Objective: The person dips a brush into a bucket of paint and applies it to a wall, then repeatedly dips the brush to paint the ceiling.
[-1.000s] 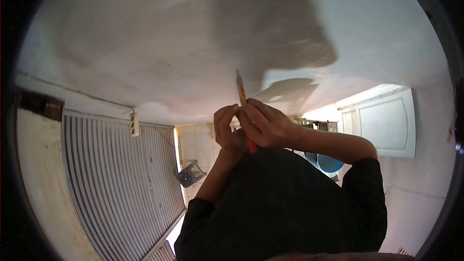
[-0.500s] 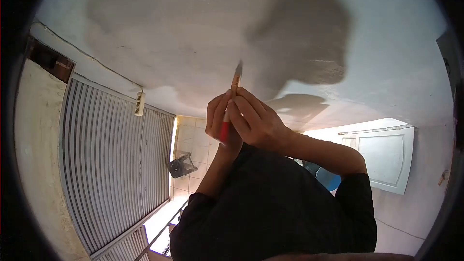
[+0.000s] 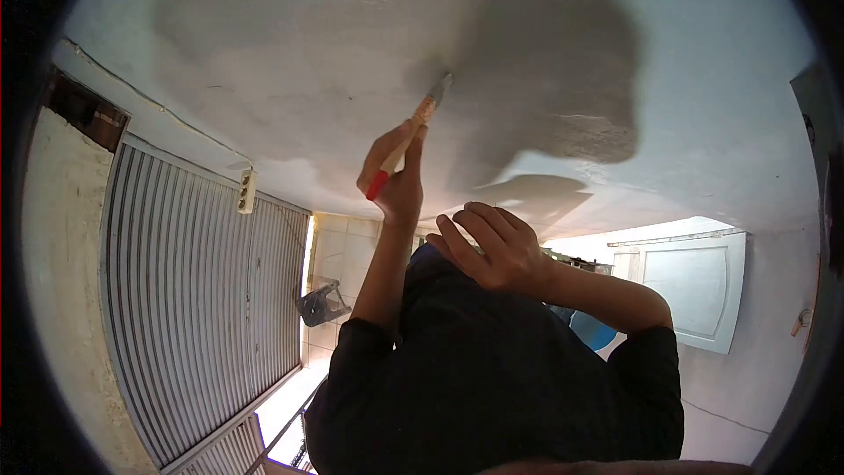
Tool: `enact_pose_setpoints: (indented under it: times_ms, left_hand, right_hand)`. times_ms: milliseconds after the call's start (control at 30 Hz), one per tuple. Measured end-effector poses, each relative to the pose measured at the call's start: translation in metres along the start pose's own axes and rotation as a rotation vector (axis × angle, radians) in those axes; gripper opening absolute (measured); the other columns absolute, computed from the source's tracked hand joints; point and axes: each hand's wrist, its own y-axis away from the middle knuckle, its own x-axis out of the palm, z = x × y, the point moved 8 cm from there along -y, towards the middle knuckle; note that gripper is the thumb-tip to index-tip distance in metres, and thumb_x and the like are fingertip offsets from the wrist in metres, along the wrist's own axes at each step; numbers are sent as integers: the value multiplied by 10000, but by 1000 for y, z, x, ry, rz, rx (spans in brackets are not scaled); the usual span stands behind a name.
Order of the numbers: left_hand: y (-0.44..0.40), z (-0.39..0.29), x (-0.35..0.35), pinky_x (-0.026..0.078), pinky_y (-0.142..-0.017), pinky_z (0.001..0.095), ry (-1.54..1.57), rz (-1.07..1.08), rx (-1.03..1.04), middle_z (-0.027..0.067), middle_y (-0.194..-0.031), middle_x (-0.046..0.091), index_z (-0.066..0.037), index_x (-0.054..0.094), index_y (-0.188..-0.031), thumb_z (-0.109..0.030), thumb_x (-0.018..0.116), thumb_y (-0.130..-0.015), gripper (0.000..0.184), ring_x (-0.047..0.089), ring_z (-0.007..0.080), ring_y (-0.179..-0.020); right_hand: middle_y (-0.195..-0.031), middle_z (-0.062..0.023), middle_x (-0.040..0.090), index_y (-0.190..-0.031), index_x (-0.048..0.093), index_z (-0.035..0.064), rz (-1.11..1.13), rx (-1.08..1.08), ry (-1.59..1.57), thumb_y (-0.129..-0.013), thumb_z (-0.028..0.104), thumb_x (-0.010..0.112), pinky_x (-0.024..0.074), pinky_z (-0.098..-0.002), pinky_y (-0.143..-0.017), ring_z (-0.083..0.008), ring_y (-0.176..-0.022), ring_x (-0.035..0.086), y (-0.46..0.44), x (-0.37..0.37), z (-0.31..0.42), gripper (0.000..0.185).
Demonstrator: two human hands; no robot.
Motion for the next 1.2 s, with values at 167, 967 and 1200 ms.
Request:
enact_pose_setpoints:
  times_ms: [167, 967, 1200]
  left_hand:
    - [-26, 46, -58, 579, -863, 366, -121, -214, 73, 132, -1072, 746, 27, 720, -1022, 37, 792, -861, 177, 717, 250, -973]
    - [-64, 74, -111, 635, -791, 317, -78, -419, -95, 142, -1025, 757, 45, 711, -1020, -65, 815, -880, 206, 732, 206, -881]
    - [-42, 28, -68, 622, -815, 309, -8, -121, 5, 163, -1050, 734, 68, 699, -1058, -8, 805, -872, 227, 709, 210, -935]
  right_hand:
    - [-898, -105, 666, -1089, 677, -6, 20, 24, -11, -864, 200, 814, 610, -346, -694, -245, -815, 693, 4, 2, -4, 335]
    - [-840, -81, 670, -1024, 706, -6, 13, 94, 11, -824, 143, 841, 595, -312, -620, -200, -723, 693, 20, -9, -13, 283]
    - [-823, -71, 667, -1018, 712, 1, 1, 106, 2, -823, 144, 841, 586, -299, -594, -193, -691, 688, 20, -5, -12, 274]
